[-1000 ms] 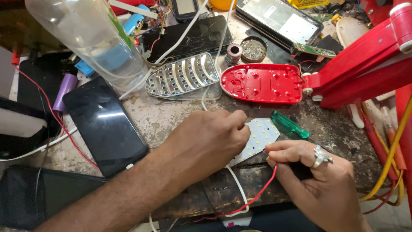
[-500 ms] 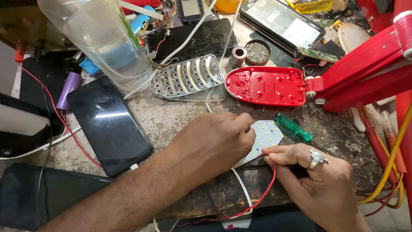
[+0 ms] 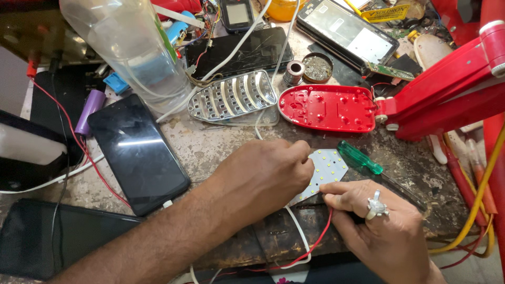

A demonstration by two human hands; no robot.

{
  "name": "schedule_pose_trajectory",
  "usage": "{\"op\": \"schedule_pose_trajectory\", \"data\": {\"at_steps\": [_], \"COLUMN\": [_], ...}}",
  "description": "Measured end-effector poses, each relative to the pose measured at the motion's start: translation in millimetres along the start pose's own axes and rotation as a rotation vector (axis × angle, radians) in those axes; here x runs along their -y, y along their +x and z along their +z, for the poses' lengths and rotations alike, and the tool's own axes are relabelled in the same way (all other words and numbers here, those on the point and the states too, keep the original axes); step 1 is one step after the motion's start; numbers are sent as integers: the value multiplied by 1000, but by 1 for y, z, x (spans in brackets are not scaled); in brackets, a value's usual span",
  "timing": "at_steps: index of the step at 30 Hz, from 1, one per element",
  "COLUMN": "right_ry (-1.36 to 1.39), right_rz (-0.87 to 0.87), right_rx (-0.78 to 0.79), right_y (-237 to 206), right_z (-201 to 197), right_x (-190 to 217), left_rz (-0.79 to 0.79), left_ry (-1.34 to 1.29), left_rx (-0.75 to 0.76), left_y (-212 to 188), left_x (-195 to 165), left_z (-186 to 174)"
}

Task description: The person uses a green-handled screwdriver to probe and scrape contact points on a white LED panel while holding red and white wires against the board. The person repeatedly tests the connection by touching the wires to the panel, then continues scraping and probing the surface.

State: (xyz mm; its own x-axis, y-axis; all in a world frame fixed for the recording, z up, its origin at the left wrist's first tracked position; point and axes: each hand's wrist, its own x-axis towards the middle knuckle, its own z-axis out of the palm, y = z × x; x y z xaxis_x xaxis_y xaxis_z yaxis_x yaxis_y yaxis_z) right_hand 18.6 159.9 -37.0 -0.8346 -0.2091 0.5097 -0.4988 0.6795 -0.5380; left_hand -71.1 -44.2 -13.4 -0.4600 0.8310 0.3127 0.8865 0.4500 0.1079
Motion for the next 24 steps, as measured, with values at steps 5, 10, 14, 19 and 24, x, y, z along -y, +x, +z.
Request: {"op": "schedule_pose_trajectory", "data": {"at_steps": [5,10,14,19,24], "right_ry": [47,38,41,44,50], "right_rz": [73,72,79,65,51], "right_rx": [-22,-12,-11,-9,-7], "right_y": [0,-1,-1,-1,-1], "right_z": [1,1,2,2,2], "right_x": [3,2,2,3,3], "left_rz": [-13,-13,-39,-47,-44], "left_ry": [-13,-71,-134,-127,-140], "left_rx": [50,31,85,152,170], "left_y": [1,-1,2,2,2], "left_x": [3,7,14,17,20], "left_z": [0,-4,-7,-9,-10]}}
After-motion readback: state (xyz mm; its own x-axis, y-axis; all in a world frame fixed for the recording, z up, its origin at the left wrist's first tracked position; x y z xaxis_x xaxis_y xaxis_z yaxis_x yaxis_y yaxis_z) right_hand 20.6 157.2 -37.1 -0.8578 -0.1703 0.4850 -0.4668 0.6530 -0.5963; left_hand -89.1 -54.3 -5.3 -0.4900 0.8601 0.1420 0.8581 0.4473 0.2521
